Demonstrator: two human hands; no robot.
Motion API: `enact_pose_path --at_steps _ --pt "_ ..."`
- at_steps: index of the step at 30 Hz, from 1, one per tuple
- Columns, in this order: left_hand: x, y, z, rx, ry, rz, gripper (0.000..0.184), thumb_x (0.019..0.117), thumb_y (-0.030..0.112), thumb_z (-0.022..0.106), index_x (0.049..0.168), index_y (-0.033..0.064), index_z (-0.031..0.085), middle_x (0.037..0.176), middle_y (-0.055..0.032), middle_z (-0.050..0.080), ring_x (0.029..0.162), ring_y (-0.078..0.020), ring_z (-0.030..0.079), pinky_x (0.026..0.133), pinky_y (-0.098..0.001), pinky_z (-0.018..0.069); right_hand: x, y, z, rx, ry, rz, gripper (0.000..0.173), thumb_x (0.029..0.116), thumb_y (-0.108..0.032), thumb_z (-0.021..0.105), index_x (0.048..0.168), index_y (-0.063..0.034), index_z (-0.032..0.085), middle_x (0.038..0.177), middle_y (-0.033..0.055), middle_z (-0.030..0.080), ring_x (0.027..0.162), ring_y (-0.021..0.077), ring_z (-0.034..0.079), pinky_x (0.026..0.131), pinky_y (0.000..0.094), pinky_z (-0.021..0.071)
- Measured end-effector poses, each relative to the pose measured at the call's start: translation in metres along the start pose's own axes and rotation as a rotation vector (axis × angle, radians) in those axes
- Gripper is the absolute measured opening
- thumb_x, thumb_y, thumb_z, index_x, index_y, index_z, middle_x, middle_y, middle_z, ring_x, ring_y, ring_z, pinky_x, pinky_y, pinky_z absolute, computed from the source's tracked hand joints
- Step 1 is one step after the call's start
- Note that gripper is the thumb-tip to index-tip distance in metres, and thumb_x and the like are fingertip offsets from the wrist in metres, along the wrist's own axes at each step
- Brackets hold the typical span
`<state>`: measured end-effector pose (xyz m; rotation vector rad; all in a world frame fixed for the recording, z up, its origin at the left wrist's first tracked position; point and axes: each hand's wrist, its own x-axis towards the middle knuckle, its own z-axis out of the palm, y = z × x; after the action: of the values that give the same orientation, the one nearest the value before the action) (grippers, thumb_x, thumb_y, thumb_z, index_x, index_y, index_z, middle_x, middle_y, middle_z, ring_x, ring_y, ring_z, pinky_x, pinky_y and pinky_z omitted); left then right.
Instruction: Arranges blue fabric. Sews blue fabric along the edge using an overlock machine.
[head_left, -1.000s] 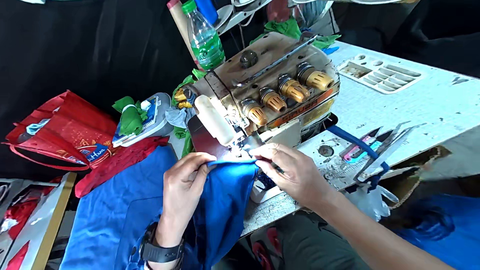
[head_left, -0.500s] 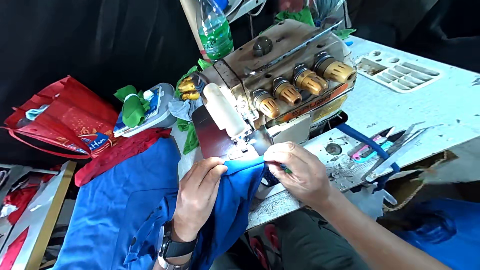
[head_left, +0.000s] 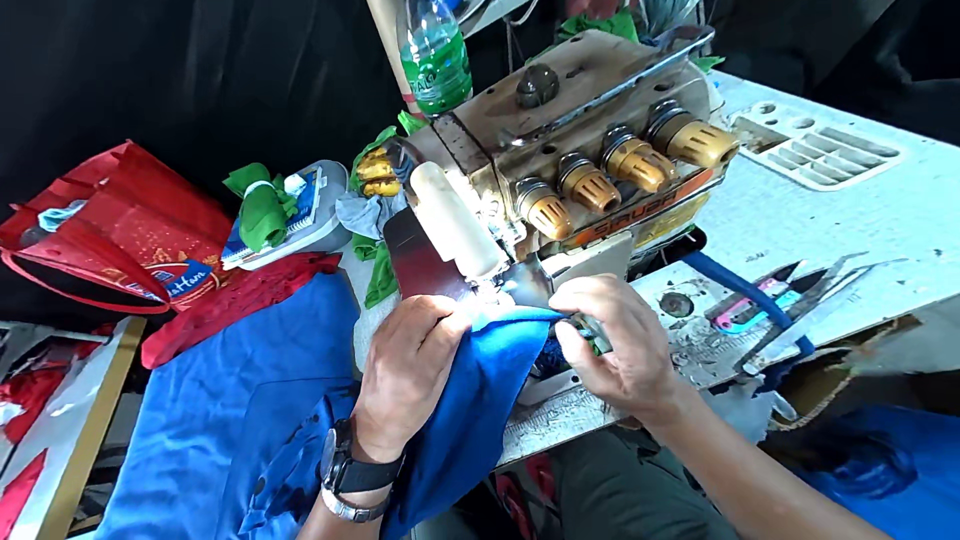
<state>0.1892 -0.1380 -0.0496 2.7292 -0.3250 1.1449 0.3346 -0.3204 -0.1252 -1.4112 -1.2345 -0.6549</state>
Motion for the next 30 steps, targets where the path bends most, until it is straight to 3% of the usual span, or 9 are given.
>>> enact_pose_path --at_steps 4,6,9,13,24,30 --pt "-0.001 -0.002 0.000 0.038 0.019 0.060 0.006 0.0954 0.005 0.065 0.093 0.0051 0.071 0.098 -0.0091 0.066 0.104 -0.0186 0.064 0.103 -0.0319 0.0488 0.000 -0.001 -0.003 0.010 -0.005 0.008 0.033 0.1051 -0.033 0.050 0.115 -0.0034 0.059 0.108 0.0098 0.061 0.107 0.0153 0.060 0.095 0.0257 0.0497" --pt "-0.003 -0.002 0.000 0.076 0.044 0.097 0.003 0.0971 0.009 0.065 0.096 0.0083 0.068 0.101 -0.0069 0.062 0.106 -0.0187 0.060 0.105 -0.0335 0.0452 0.001 -0.002 -0.002 -0.007 -0.009 -0.008 0.033 0.1044 -0.037 0.054 0.114 -0.0063 0.062 0.106 0.0080 0.059 0.106 0.0145 0.059 0.092 0.0246 0.0494" --pt "-0.004 -0.002 0.000 0.137 0.075 0.150 0.001 0.0969 0.011 0.066 0.096 0.0109 0.066 0.101 -0.0051 0.057 0.105 -0.0184 0.056 0.106 -0.0337 0.0416 -0.001 -0.001 0.002 0.009 -0.029 -0.014 0.021 0.0989 -0.028 0.063 0.104 -0.0098 0.071 0.100 0.0062 0.060 0.102 0.0138 0.058 0.091 0.0231 0.0486" --pt "-0.005 -0.001 -0.003 0.195 0.060 0.212 0.002 0.0969 0.010 0.065 0.099 0.0098 0.065 0.103 -0.0064 0.058 0.104 -0.0202 0.057 0.104 -0.0349 0.0424 -0.002 -0.001 0.003 0.018 -0.060 0.011 0.018 0.0976 -0.027 0.065 0.096 -0.0093 0.071 0.098 0.0050 0.061 0.101 0.0120 0.059 0.090 0.0210 0.0488" --pt "-0.015 0.017 -0.018 0.219 -0.101 0.105 0.011 0.1021 0.010 0.057 0.106 0.0108 0.067 0.105 -0.0061 0.065 0.103 -0.0186 0.060 0.099 -0.0346 0.0433 -0.003 -0.002 0.001 0.035 -0.085 0.000 0.023 0.1025 -0.027 0.060 0.094 -0.0078 0.070 0.092 0.0048 0.061 0.095 0.0123 0.060 0.085 0.0217 0.0508" --pt "-0.023 0.025 -0.012 0.244 -0.066 0.059 0.013 0.1029 0.009 0.054 0.108 0.0116 0.066 0.105 -0.0052 0.064 0.098 -0.0177 0.059 0.094 -0.0331 0.0432 -0.003 -0.001 0.002 0.037 -0.086 -0.007 0.023 0.1022 -0.025 0.060 0.093 -0.0061 0.070 0.088 0.0046 0.062 0.090 0.0115 0.060 0.080 0.0204 0.0506"
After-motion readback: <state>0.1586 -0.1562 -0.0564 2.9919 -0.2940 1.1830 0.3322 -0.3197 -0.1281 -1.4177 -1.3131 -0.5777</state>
